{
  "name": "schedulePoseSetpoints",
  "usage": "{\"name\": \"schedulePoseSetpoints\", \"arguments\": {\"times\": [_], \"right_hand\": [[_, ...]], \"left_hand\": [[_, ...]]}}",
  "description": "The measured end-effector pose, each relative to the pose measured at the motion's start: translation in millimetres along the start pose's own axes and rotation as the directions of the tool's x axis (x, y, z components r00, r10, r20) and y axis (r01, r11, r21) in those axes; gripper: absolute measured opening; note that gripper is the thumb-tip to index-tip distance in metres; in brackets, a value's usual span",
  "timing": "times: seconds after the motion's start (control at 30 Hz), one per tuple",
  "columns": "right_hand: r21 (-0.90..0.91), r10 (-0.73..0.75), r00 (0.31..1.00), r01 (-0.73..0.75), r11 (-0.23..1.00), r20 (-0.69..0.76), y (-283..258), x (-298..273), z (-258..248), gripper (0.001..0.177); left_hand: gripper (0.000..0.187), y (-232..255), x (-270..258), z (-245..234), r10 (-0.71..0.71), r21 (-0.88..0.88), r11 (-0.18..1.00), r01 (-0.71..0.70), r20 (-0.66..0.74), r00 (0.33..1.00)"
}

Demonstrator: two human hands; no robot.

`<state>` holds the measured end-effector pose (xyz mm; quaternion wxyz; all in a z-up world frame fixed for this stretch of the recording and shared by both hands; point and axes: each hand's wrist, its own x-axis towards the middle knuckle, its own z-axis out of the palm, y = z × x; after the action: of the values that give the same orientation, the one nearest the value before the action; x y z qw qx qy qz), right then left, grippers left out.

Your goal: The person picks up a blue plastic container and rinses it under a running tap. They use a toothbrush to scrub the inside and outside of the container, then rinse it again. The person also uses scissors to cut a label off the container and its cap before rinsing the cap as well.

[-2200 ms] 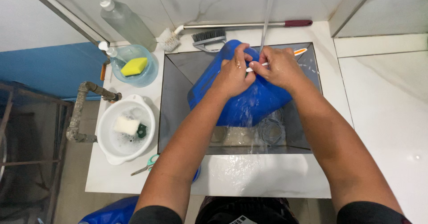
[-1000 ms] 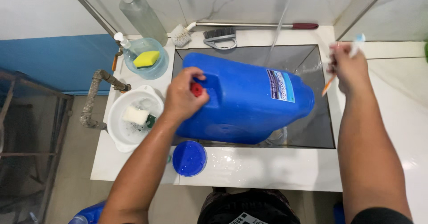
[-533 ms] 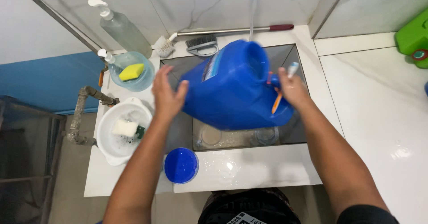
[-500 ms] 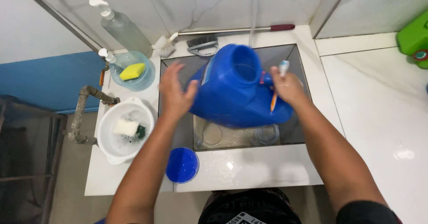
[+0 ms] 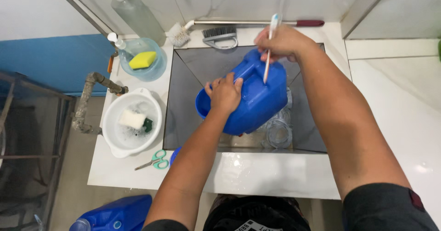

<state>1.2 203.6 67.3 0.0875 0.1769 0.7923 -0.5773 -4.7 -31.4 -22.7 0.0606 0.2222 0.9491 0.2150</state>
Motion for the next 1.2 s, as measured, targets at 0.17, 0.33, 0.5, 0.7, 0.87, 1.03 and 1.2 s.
{"name": "schedulePoseSetpoints", "arguments": {"times": [0.17, 0.33, 0.5, 0.7, 0.87, 1.03, 1.2], "right_hand": [[0.097, 0.072, 0.997, -0.070, 0.993, -0.023, -13, -1, -1, 0.014], [0.118, 0.051, 0.984, -0.031, 0.993, -0.174, -14, 19, 0, 0.021], [-0.568, 0.008, 0.999, 0.012, 0.823, 0.033, -29, 56, 106, 0.046], [-0.739, -0.235, 0.902, 0.432, 0.516, 0.363, -65, 88, 290, 0.045], [-0.557, -0.749, 0.584, 0.752, 0.352, 0.314, -72, 99, 333, 0.055], [-0.435, -0.705, 0.698, 0.677, 0.593, 0.123, -51, 90, 212, 0.040], [-0.008, -0.209, 0.849, 0.235, 0.972, -0.486, 11, 73, 42, 0.023]], "left_hand": [[0.047, -4, 0, 7, -0.114, -0.048, 0.992, 0.113, -0.023, 0.993], [0.059, -17, -28, 26, 0.075, -0.030, 0.996, -0.081, -0.163, 0.984], [0.055, -38, -68, 23, 0.161, -0.073, 0.981, -0.178, -0.193, 0.968], [0.063, -69, -80, 29, 0.352, -0.077, 0.915, -0.396, -0.328, 0.877], [0.069, -101, -66, 33, 0.353, -0.117, 0.896, -0.428, -0.395, 0.848], [0.047, -97, -50, 37, 0.214, -0.082, 0.970, -0.227, -0.142, 0.966], [0.050, -86, -11, 32, 0.171, -0.116, 0.975, -0.190, -0.152, 0.973]]}}
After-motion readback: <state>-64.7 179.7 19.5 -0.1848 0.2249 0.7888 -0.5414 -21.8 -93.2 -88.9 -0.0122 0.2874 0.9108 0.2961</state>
